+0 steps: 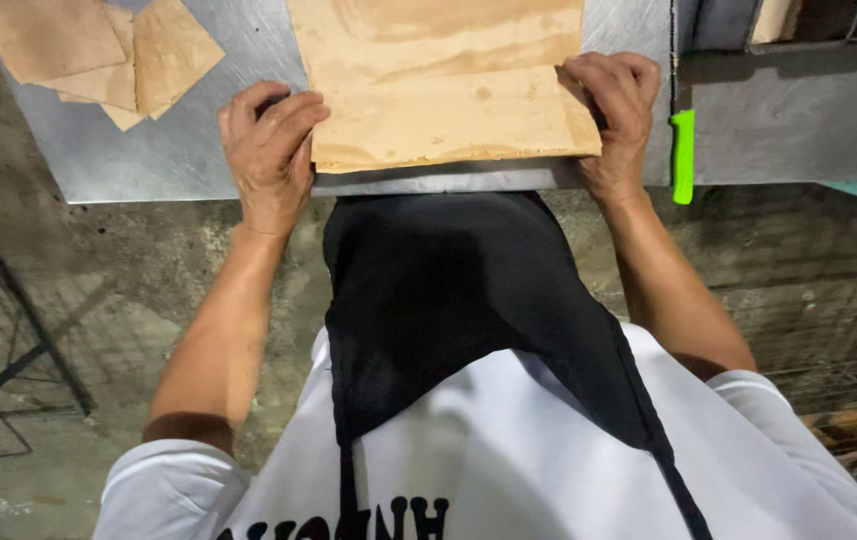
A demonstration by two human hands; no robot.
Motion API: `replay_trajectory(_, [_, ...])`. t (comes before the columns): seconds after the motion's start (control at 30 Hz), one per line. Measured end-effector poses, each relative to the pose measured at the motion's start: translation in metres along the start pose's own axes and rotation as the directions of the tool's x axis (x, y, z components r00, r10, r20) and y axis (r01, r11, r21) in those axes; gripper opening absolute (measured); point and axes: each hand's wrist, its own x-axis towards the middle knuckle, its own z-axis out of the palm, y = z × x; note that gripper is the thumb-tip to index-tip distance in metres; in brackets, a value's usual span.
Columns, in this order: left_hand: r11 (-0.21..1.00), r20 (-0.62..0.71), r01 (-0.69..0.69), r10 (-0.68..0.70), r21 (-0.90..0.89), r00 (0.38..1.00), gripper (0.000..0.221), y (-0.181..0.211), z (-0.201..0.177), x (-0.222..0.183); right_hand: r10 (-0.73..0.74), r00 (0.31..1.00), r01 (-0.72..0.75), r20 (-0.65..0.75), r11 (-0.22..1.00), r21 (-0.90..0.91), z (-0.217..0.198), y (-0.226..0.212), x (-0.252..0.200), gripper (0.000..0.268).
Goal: The person cuts and tears sheets of parchment paper on a table using a knife and by hand, folding and separating the sheets into smaller pieces.
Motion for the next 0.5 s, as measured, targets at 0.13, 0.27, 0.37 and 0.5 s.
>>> replay_trajectory(0.13, [1.000,0.003,0.005,-0.005,-0.010,1.000,0.018,0.0039,-0.0019,0.0054,-0.079,0.996,0.081,0.034,0.995,-0.059,-0.0031,0.0018,0.0060,0.036])
replay_trajectory(0.27, [0.997,0.012,0.037,-0.036,-0.061,0.999,0.022,0.0064,-0.0054,0.0085,-0.104,0.993,0.108,0.059,0.992,-0.063,-0.0036,0.0016,0.0101,0.021])
replay_trajectory(0.37, [0.997,0.041,0.070,-0.069,-0.028,0.997,0.033,0.0041,-0.0046,0.0101,-0.110,0.991,0.114,0.074,0.992,-0.055,-0.0062,0.0035,0.0110,0.021])
replay_trajectory(0.5, [0.991,0.038,0.107,-0.104,-0.075,0.994,0.030,0.0029,-0.0034,0.0101,-0.087,0.993,0.093,0.082,0.994,-0.064,-0.0077,0.0066,0.0098,0.014])
